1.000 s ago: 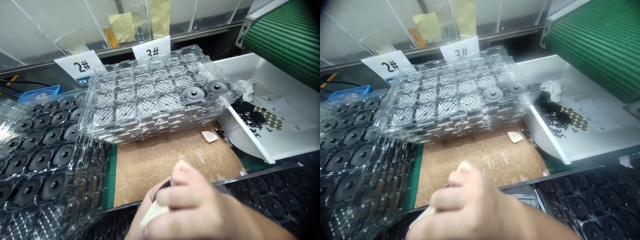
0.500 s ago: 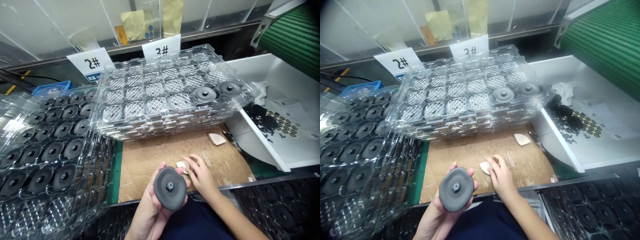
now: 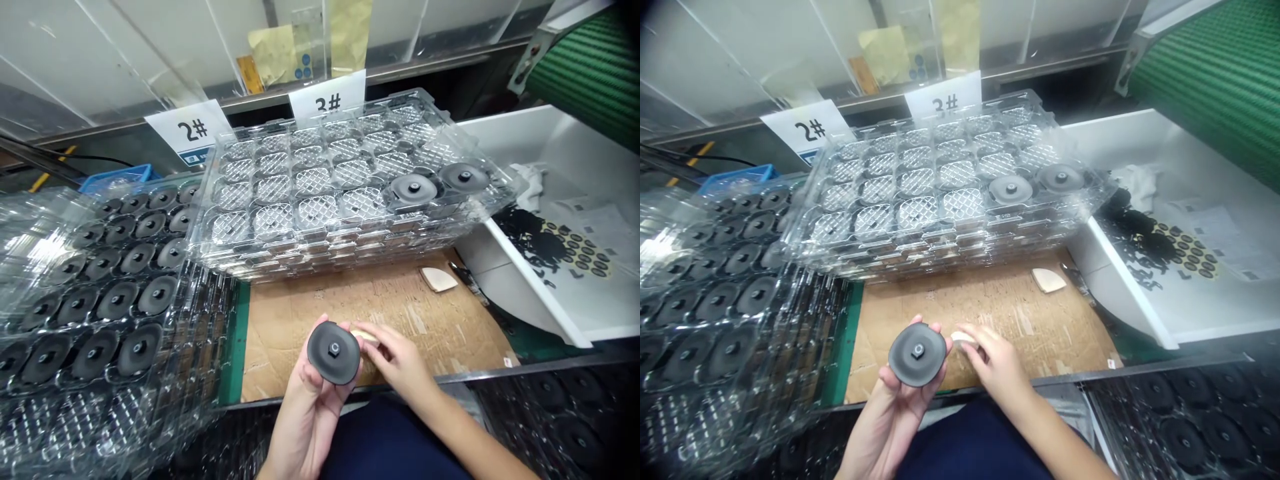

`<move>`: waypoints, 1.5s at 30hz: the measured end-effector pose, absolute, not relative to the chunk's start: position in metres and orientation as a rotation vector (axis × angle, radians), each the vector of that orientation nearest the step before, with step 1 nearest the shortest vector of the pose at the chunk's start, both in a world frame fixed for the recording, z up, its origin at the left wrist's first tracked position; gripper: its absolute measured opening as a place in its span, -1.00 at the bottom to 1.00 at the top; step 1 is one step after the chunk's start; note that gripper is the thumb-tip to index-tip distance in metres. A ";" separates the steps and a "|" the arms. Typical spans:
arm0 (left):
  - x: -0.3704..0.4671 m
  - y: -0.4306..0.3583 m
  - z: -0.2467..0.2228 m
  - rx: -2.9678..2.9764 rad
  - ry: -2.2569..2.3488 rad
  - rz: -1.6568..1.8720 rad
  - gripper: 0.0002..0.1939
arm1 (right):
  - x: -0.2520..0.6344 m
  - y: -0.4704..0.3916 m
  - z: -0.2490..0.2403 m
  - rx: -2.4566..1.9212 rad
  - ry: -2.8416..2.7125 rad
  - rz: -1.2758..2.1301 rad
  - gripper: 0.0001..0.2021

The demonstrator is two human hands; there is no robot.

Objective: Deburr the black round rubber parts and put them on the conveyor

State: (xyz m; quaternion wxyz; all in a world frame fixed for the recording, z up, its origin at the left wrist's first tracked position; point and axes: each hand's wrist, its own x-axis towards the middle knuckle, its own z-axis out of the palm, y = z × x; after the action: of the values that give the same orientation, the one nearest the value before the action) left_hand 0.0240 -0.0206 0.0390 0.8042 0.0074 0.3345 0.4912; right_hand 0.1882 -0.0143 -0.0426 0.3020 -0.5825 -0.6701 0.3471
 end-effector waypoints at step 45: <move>0.032 -0.008 0.056 0.190 0.894 1.065 -0.45 | 0.184 -0.010 0.087 -1.235 -1.904 0.761 -0.80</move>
State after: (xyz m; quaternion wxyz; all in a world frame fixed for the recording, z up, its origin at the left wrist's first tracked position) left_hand 0.0325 -0.0080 0.0563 0.7637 0.0873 0.4111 0.4901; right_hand 0.1838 -0.0097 0.0870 0.3655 -0.4802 -0.7404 0.2960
